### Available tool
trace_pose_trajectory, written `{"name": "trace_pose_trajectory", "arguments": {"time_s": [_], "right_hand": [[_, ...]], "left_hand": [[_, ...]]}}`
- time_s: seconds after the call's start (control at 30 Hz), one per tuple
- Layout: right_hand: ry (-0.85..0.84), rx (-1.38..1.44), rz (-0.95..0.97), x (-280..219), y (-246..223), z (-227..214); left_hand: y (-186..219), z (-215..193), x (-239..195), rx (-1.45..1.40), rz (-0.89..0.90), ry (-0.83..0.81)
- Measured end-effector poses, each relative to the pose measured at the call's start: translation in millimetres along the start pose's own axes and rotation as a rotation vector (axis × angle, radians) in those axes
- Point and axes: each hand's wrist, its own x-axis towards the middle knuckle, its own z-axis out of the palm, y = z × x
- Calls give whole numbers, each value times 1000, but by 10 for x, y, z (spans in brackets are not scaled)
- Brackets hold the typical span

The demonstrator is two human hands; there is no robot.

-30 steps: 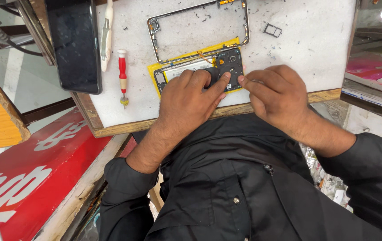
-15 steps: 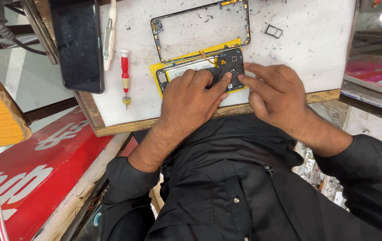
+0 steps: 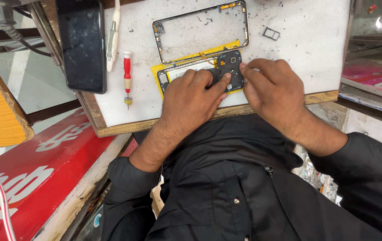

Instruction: The person assembles a smartphone by placing the motherboard and battery into the frame, installing the camera module, and securing the back cover. They use a screwdriver to tighten screws and ensure all components are properly aligned.

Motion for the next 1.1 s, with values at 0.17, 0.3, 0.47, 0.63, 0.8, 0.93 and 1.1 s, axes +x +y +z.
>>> {"name": "trace_pose_trajectory", "arguments": {"time_s": [0.17,0.3,0.47,0.63,0.8,0.93,1.1], "right_hand": [[-35,-63,-66,56,6,-106],[16,25,-44,100,0,-155],[-43,13,-50,112,7,-130],[-111,-155,-131,208,-7,-162],[-196,-177,-159,225,-76,-218],[-132,-87,-124,199,-101,-205],[-75,-16,-61,39,-174,-152]], "left_hand": [[34,-7,5,8,-2,1],[36,-20,25,14,-5,22],[30,18,-33,-15,-20,29],[12,7,-33,-28,-15,15],[35,-10,-55,-52,-40,13],[43,-10,-90,-50,-46,42],[16,23,-121,-92,-44,47]]}}
